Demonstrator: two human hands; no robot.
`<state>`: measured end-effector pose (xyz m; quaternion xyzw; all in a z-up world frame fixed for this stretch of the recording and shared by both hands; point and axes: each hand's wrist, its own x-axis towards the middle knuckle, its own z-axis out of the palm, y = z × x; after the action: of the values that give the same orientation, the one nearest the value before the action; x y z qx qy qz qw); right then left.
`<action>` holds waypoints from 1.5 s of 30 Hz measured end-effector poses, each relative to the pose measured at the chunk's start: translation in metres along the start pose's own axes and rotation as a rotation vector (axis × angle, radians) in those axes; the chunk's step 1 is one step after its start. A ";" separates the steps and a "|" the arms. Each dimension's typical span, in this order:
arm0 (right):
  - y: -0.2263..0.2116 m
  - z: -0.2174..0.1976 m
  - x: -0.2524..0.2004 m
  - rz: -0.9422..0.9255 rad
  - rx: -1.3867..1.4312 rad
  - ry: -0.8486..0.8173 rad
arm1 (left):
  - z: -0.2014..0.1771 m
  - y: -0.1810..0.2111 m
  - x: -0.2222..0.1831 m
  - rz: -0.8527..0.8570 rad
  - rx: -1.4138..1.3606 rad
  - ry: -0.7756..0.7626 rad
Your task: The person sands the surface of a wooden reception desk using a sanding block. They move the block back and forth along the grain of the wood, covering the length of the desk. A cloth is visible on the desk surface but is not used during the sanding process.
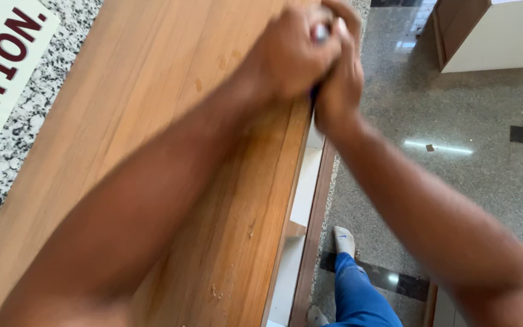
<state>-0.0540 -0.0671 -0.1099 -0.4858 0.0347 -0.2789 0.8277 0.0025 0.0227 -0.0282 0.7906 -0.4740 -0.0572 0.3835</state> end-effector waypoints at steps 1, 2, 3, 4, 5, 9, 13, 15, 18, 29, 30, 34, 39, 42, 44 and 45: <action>0.015 -0.010 0.020 0.100 0.100 0.048 | 0.002 -0.017 0.019 0.071 -0.001 0.006; 0.028 -0.018 0.034 0.059 0.122 0.017 | 0.004 -0.026 0.028 0.093 -0.041 0.042; 0.035 -0.027 0.044 0.022 0.139 -0.012 | 0.006 -0.030 0.035 0.111 -0.088 0.078; 0.038 -0.033 0.045 -0.015 0.155 -0.041 | 0.008 -0.027 0.031 0.129 -0.135 0.114; 0.039 -0.032 0.037 -0.003 0.134 -0.035 | 0.008 -0.021 0.017 0.095 -0.100 0.129; -0.003 -0.002 -0.063 0.223 -0.002 -0.035 | 0.000 0.059 -0.073 -0.272 0.002 0.117; -0.040 0.035 -0.230 0.173 0.068 -0.213 | 0.009 0.096 -0.217 -0.233 0.069 0.036; -0.034 0.043 -0.275 -0.023 -0.017 -0.127 | 0.008 0.105 -0.245 -0.092 0.159 0.045; -0.010 0.027 -0.252 0.195 0.048 -0.067 | 0.004 0.104 -0.222 -0.016 0.205 0.045; -0.001 -0.019 0.019 -0.050 -0.015 -0.170 | 0.014 -0.006 0.021 -0.155 -0.017 0.183; -0.012 -0.008 0.003 -0.012 -0.022 -0.126 | 0.011 0.010 0.006 -0.233 -0.060 0.142; -0.032 0.017 -0.110 0.104 -0.119 -0.098 | -0.002 0.096 -0.111 -0.136 -0.086 0.232; 0.020 0.027 -0.263 -0.254 -0.158 -0.184 | 0.007 0.112 -0.270 0.154 0.239 0.200; 0.016 0.047 -0.264 -0.167 0.268 -0.031 | 0.016 0.089 -0.253 0.279 0.319 0.232; -0.006 0.038 -0.200 0.037 0.112 -0.021 | 0.011 0.074 -0.193 0.038 0.100 0.154; -0.017 0.034 -0.162 -0.028 -0.017 -0.019 | 0.009 0.067 -0.156 -0.088 -0.017 0.102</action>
<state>-0.1865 0.0337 -0.1129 -0.4959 0.0226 -0.2854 0.8198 -0.1335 0.1241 -0.0327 0.8092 -0.4182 -0.0379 0.4110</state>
